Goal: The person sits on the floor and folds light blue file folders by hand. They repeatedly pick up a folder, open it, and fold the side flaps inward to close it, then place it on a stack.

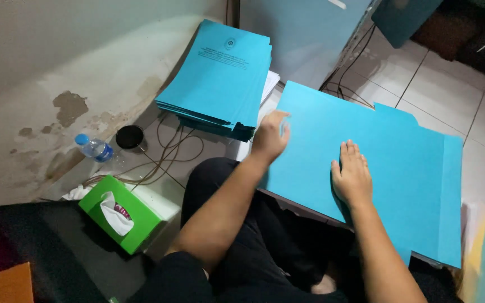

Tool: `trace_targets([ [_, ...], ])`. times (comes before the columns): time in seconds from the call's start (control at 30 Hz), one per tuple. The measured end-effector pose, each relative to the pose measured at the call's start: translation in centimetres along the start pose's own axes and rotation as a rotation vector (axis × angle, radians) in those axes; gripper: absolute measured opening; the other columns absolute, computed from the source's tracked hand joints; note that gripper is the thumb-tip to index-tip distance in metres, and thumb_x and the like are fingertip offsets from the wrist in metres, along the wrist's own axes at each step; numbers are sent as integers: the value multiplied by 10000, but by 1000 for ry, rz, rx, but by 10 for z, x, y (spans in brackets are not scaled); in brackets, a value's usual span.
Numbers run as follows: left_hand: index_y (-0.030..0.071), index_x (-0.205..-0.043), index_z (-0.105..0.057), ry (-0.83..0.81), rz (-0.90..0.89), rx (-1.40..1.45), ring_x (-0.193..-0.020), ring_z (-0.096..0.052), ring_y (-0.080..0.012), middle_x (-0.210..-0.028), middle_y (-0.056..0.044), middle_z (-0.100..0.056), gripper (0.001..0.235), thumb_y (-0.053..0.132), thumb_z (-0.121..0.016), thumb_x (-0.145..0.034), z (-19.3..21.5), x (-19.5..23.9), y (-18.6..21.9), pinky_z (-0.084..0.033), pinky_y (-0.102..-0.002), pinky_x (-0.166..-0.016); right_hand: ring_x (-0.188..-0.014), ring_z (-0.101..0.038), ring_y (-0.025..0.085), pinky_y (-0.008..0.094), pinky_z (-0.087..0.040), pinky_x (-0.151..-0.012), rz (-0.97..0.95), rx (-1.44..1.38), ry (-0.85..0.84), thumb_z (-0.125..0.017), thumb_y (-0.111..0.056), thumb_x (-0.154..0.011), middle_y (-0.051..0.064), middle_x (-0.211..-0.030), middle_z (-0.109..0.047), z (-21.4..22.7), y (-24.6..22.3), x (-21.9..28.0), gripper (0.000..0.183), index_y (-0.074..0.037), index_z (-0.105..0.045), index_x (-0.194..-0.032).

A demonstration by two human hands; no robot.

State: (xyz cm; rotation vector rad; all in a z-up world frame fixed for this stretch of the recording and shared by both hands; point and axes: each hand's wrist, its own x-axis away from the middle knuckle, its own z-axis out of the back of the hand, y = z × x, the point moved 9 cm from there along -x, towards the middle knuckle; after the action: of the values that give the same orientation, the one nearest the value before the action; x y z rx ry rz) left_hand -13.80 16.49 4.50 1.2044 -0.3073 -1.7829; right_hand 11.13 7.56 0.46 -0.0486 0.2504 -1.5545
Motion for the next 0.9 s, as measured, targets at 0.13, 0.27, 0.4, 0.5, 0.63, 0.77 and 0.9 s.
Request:
trace_targets([
  [0.13,100,-1153,-697,61,26,-526,-1021,-677,-331,-1125,-114,-671,333,66,-680,-821,95,-16,-60,-548,-468,-893,-1572,-240,266,444,-144,-1280,-15,-12,-12,-333,-455,-1059,113,-1708,-279,-1,2,-2,669,-95,-342,-1623],
  [0.27,82,-1231,-702,-147,99,-611,-1281,-593,-334,-1333,-147,-651,281,217,-571,-1021,105,13,-125,-463,-523,-1026,-1568,-245,276,443,-154,-1280,-7,-11,-17,-346,-436,-1058,136,-1700,-285,0,-1,-3,666,-76,-337,-1618],
  [0.4,153,-1280,-717,-384,112,-625,-1185,-686,-272,-1314,-77,-706,330,348,-557,-1066,103,12,-141,-494,-480,-999,-1574,-229,263,444,-151,-1281,-6,-8,-24,-323,-446,-1061,125,-1706,-268,0,0,-4,668,-82,-321,-1622],
  [0.5,97,-1344,-677,-628,292,-538,-1202,-667,-360,-1319,-151,-694,405,266,-700,-977,127,-2,-101,-516,-545,-982,-1575,-226,268,442,-122,-1284,-33,-45,-16,-337,-440,-1069,122,-1710,-273,4,-4,-1,656,-88,-343,-1623],
  [0.63,156,-1281,-724,-651,287,-565,-1158,-690,-362,-1209,-117,-745,365,238,-744,-926,123,-21,-126,-533,-560,-955,-1577,-214,254,429,-115,-1290,-29,-35,-20,-328,-444,-1073,111,-1714,-257,-1,2,-1,651,-97,-329,-1624],
  [0.77,210,-1171,-783,-653,321,-534,-1095,-712,-370,-1109,-77,-780,241,261,-717,-944,132,-25,-116,-543,-562,-937,-1575,-229,253,426,-124,-1292,-29,-22,-13,-344,-438,-1068,108,-1711,-272,1,0,-1,648,-98,-342,-1620],
  [0.9,201,-1132,-793,-452,216,-476,-945,-743,-336,-1010,-75,-790,198,264,-648,-1014,144,-24,-98,-566,-496,-873,-1579,-220,248,426,-122,-1292,-29,-1,-30,-339,-462,-1064,98,-1715,-263,1,-1,-2,654,-124,-334,-1623],
])
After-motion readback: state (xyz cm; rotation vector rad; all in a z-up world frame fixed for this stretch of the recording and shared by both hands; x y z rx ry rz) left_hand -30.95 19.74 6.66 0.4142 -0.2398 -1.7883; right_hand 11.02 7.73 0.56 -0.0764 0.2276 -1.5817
